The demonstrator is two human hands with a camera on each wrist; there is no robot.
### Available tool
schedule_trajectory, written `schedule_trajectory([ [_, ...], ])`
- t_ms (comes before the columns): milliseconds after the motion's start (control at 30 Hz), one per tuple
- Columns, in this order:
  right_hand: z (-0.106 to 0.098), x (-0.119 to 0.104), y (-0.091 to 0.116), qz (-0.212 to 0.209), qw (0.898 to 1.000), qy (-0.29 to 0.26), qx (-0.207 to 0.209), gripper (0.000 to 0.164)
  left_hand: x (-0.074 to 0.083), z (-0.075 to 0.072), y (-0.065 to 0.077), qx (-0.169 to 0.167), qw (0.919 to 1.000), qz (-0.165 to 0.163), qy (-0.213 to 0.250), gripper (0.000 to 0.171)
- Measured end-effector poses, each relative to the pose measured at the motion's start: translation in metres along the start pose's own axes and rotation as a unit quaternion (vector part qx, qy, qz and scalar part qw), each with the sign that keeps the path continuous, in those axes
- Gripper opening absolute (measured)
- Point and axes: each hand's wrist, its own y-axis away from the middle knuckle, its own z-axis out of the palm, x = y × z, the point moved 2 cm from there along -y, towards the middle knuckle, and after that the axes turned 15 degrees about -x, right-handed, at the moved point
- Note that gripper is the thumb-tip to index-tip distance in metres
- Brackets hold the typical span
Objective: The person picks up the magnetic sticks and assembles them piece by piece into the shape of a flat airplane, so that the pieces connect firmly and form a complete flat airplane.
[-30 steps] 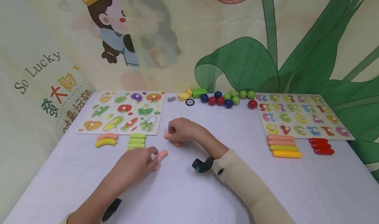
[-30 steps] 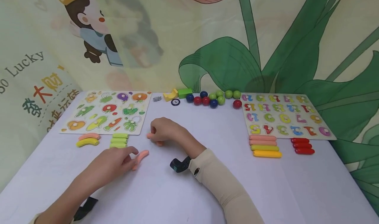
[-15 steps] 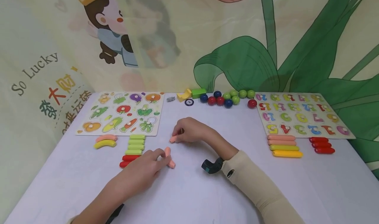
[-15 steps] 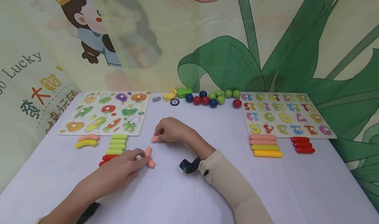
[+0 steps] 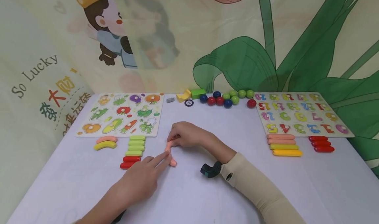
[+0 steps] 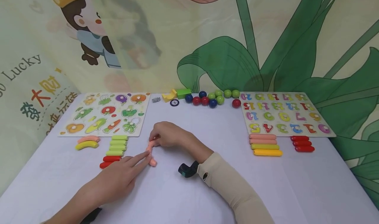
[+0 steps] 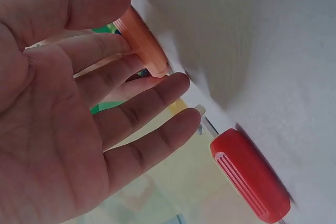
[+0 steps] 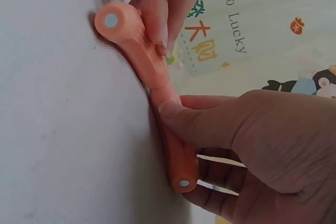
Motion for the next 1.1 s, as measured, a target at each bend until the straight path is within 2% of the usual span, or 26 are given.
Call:
schedule_trajectory([
  [200,0.002,0.004,-0.004,-0.048,0.998,0.007,0.033,0.021,0.000,0.001,-0.002,-0.022,0.9990,-0.022,0.031,0.072],
  [333,0.001,0.006,-0.005,-0.045,0.998,0.014,0.030,0.022,0.001,0.002,-0.003,-0.023,0.9987,-0.031,0.034,0.074],
  [567,0.002,0.011,-0.006,-0.037,0.999,0.007,0.012,0.026,0.002,0.003,-0.004,-0.018,0.9992,-0.030,0.020,0.072],
  [733,0.002,0.013,-0.004,-0.027,0.999,-0.027,0.004,0.030,0.003,0.003,-0.003,-0.009,0.9996,-0.024,0.012,0.071],
  [900,-0.002,0.018,0.000,-0.023,0.997,-0.076,0.003,0.032,0.003,0.005,-0.002,-0.019,0.9989,-0.020,0.038,0.074],
  [1100,-0.005,0.021,0.002,-0.037,0.994,-0.099,0.009,0.028,0.004,0.008,0.001,-0.026,0.9981,-0.008,0.056,0.076],
])
